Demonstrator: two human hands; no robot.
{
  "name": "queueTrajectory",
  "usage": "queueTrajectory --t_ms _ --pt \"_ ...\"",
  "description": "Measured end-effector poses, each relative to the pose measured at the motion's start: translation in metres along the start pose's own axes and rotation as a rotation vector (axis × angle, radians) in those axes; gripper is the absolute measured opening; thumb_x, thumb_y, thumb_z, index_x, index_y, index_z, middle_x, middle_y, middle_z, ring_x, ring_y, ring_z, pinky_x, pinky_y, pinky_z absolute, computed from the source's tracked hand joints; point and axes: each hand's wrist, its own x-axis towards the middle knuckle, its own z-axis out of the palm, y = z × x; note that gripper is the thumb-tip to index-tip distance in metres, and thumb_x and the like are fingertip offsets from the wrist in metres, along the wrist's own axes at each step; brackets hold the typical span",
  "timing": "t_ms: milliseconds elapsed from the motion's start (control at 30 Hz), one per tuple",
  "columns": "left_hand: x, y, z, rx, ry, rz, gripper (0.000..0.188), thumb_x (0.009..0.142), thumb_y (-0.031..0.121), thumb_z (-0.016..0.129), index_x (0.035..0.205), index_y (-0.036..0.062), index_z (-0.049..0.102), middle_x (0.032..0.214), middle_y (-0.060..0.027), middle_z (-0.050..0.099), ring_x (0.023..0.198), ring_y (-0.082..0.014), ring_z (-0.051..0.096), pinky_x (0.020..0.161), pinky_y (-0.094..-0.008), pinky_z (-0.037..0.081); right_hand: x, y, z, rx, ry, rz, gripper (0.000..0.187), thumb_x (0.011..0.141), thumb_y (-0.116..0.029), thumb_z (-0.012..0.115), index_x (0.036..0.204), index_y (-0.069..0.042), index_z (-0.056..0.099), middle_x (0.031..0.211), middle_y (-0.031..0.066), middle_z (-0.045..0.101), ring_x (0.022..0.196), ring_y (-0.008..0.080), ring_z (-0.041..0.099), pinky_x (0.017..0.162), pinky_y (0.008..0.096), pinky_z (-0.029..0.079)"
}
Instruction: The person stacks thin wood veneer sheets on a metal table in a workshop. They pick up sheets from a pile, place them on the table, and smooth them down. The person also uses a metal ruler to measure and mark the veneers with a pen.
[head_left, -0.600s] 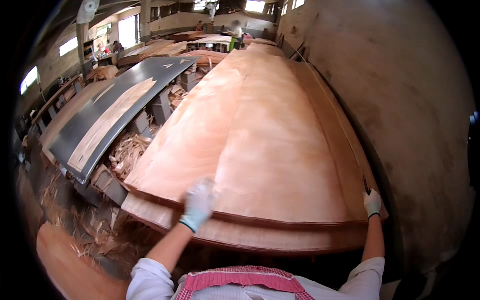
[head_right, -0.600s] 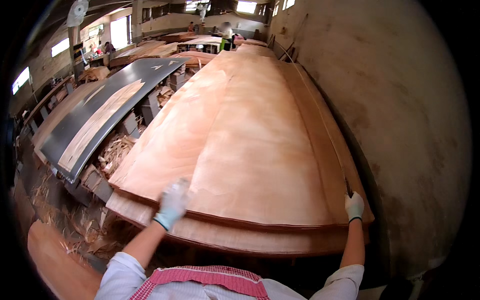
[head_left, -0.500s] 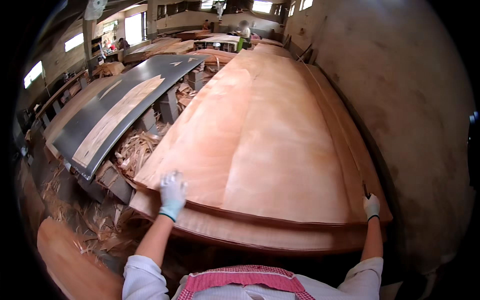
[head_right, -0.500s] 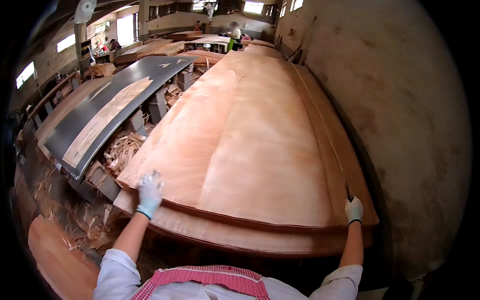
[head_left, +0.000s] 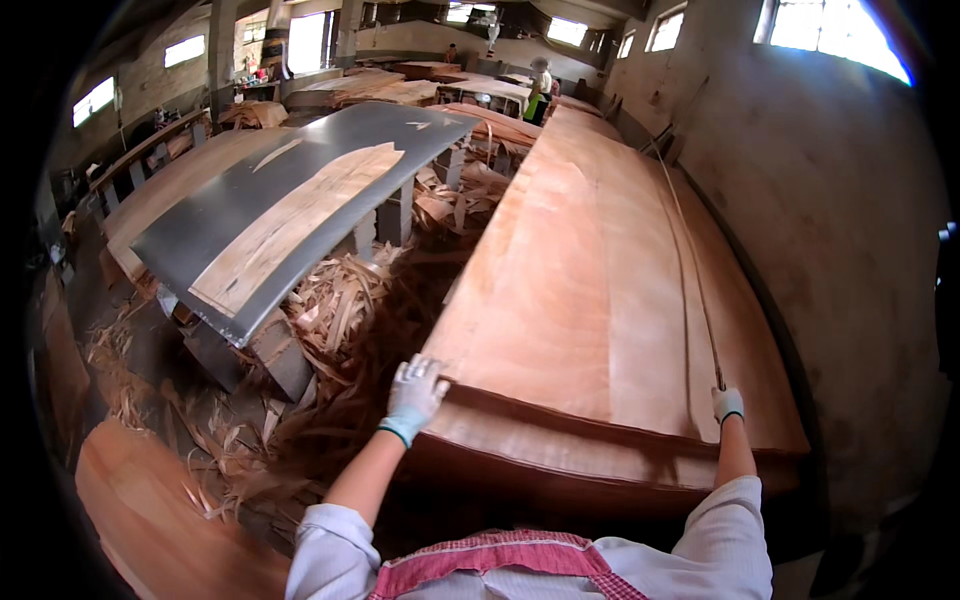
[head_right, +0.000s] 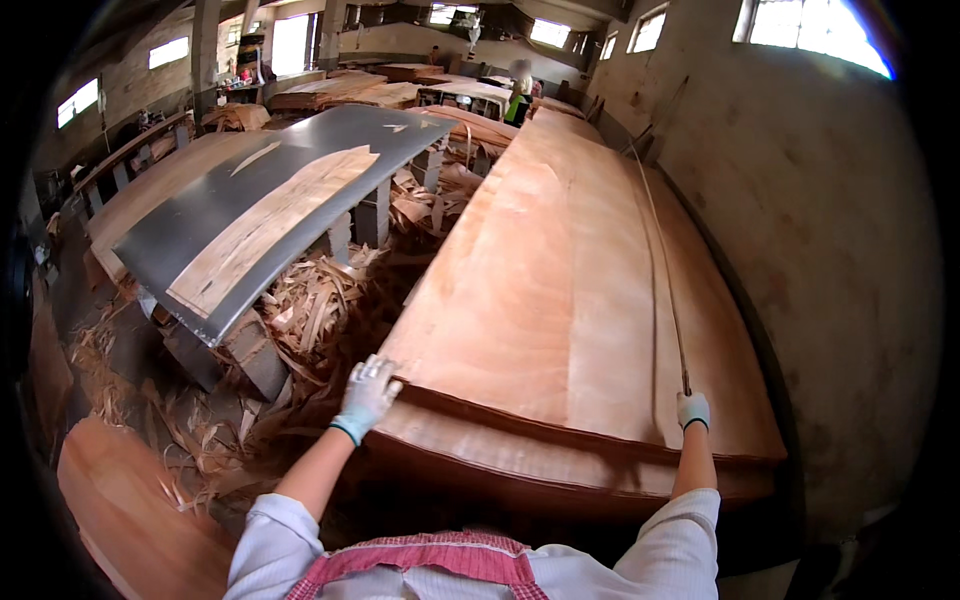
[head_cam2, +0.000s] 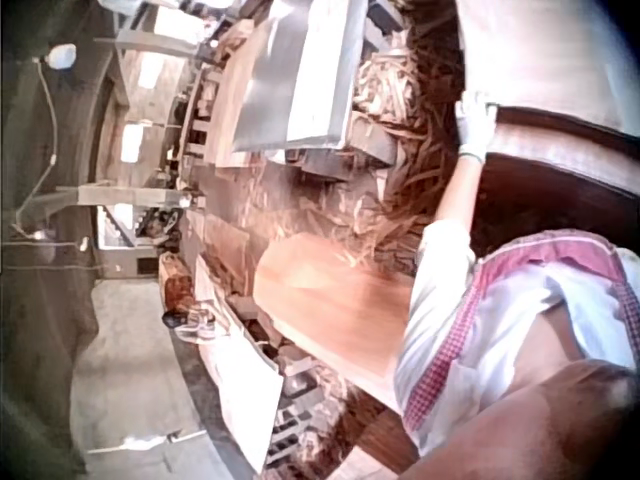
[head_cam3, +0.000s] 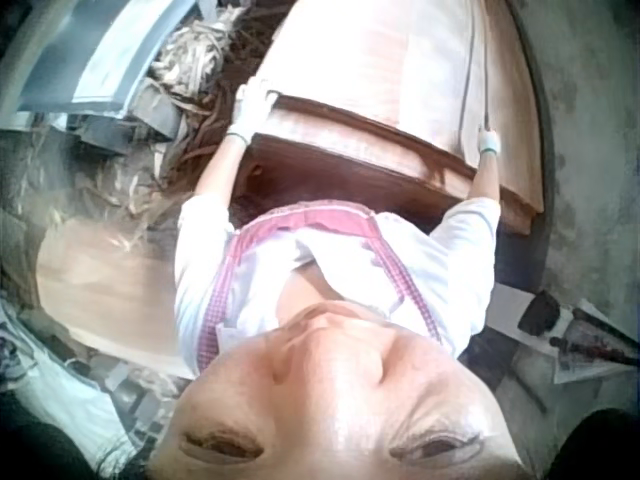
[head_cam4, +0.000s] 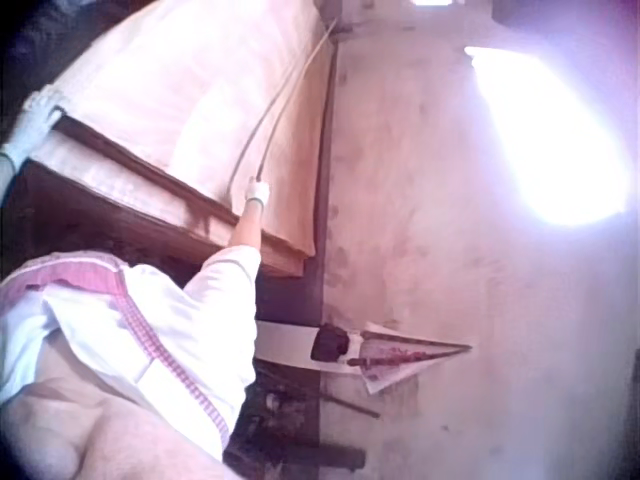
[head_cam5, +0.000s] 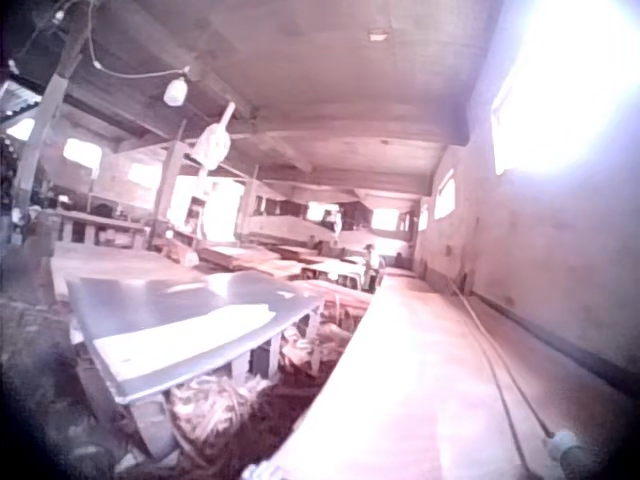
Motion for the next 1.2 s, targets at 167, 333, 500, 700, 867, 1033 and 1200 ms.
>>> queueTrajectory --t_ms 167,333,500,700,867,1033,1200 --pt "-0.011 -0.034 -0.012 -0.045 0.008 0.072 0.046 0.092 0.035 0.052 0.127 0.0059 0.054 0.138 -0.0148 0.049 0.132 -0.0309 0.041 0.11 -0.0465 0.03 -0.02 -0.068 0.022 -0.003 0.117 -0.064 0.043 0.086 -0.032 0.063 0.097 0.01 0.063 0.081 0.0243 0.067 0.065 0.0326 0.067 0.06 0.0422 0.052" --pt "-0.018 -0.065 -0.016 -0.185 -0.102 0.128 0.045 0.094 0.034 0.051 0.131 0.0084 0.051 0.141 -0.0118 0.047 0.133 -0.0297 0.041 0.11 -0.0448 0.03 -0.039 -0.162 0.045 0.278 0.051 -0.007 0.035 0.085 -0.03 0.063 0.081 0.005 0.059 0.066 0.0153 0.06 0.05 0.0256 0.059 0.047 0.0404 0.046" --pt "-0.004 -0.116 -0.05 -0.391 -0.134 0.189 0.045 0.095 0.029 0.051 0.132 0.0034 0.049 0.139 -0.0174 0.048 0.131 -0.033 0.043 0.108 -0.0425 0.036 -0.065 -0.282 0.111 0.487 -0.145 -0.074 0.035 0.085 -0.029 0.063 0.066 -0.001 0.053 0.053 0.0071 0.05 0.041 0.0208 0.049 0.039 0.0378 0.037" --pt "0.041 -0.224 -0.119 -0.834 -0.192 -0.043 0.05 0.099 0.034 0.049 0.132 -0.0041 0.047 0.135 -0.0213 0.05 0.128 -0.0323 0.047 0.107 -0.0369 0.037 -0.196 -0.496 0.225 1.063 -0.235 -0.08 0.027 0.088 -0.028 0.064 0.069 -0.013 0.051 0.052 -0.0026 0.046 0.038 0.0116 0.042 0.037 0.0272 0.037" --pt "0.069 -0.319 -0.191 -1.139 -0.465 -0.243 0.067 0.095 0.025 0.061 0.144 -0.0033 0.025 0.124 -0.0172 0.055 0.115 -0.0195 0.053 0.097 -0.0292 0.044 -0.426 -0.629 0.284 1.012 -0.721 -0.675 0.017 0.094 -0.016 0.059 0.081 -0.005 0.058 0.063 0.0001 0.055 0.051 0.0061 0.045 0.047 0.0226 0.037" --pt "0.027 -0.434 -0.251 -0.965 -0.203 -0.743 0.017 0.094 0.021 0.058 0.093 0.0052 0.055 0.064 0.0012 0.053 0.047 -0.0075 0.047 0.043 -0.0237 0.039 -0.516 -0.737 0.344 1.147 -1.062 -0.676 0.014 0.097 -0.016 0.054 0.105 -0.006 0.059 0.077 0.0 0.06 0.059 0.0037 0.047 0.053 0.0201 0.037" --pt "-0.074 -0.577 -0.307 -0.374 0.11 -0.793 0.022 0.09 0.026 0.059 0.092 0.0046 0.058 0.071 -0.0195 0.06 0.066 -0.0381 0.061 0.058 -0.0445 0.044 -0.527 -0.822 0.471 0.296 -0.836 -0.905 0.05 0.09 -0.049 0.056 0.092 0.001 0.063 0.078 0.0118 0.062 0.076 0.0236 0.058 0.069 0.0372 0.045"
